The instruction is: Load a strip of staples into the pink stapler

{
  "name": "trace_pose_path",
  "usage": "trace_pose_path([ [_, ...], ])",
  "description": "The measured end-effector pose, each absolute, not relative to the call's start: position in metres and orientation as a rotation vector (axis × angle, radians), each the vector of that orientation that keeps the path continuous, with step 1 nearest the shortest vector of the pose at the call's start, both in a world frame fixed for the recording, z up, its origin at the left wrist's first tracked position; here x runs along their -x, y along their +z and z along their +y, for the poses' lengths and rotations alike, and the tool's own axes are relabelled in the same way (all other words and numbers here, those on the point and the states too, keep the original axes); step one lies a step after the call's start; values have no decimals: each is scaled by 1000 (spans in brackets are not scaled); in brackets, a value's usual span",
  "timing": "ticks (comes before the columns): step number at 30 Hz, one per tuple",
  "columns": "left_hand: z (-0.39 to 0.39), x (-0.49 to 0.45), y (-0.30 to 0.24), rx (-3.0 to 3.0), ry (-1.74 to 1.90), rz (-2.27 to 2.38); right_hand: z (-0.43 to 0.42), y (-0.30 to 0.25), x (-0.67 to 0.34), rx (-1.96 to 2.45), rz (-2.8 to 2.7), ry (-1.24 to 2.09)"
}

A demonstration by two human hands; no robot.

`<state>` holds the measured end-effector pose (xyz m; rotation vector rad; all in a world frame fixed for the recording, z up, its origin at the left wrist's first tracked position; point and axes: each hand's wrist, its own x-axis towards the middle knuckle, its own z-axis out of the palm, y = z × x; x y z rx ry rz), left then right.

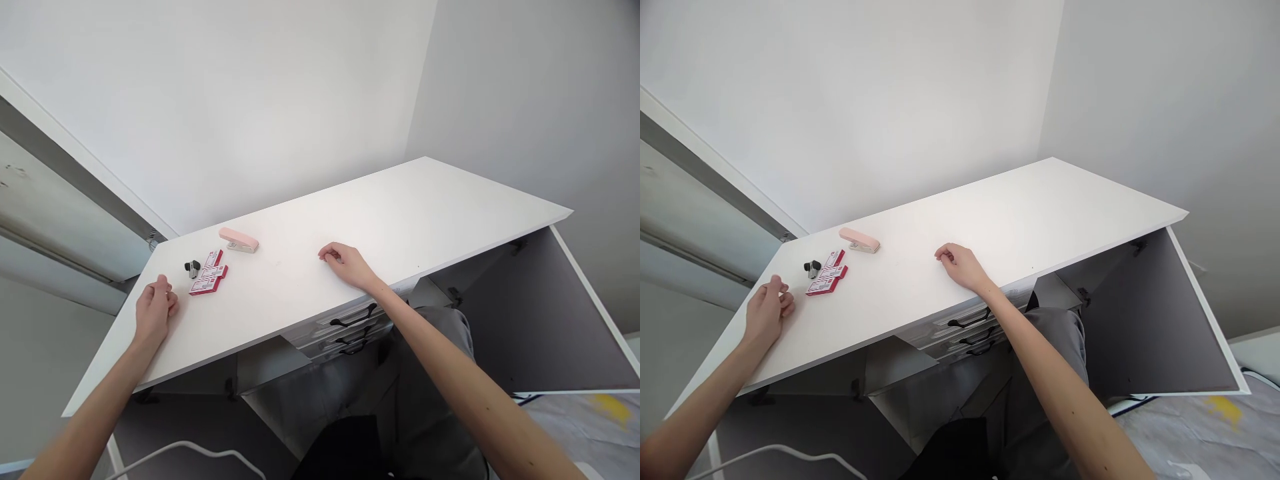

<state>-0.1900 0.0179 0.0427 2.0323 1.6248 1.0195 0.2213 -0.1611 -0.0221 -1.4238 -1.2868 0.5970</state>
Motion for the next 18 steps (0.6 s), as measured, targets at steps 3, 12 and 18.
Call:
trace_pose_path([
  [3, 31, 183, 46, -1808, 1076, 1601, -159, -24, -221, 1410, -1272, 595],
  [12, 46, 171, 42, -1660, 1107, 1610, -158, -25, -221, 1378, -1199, 628],
  [18, 43, 175, 40, -1706, 1099, 1605, -161, -18, -218, 1393, -1184, 631],
])
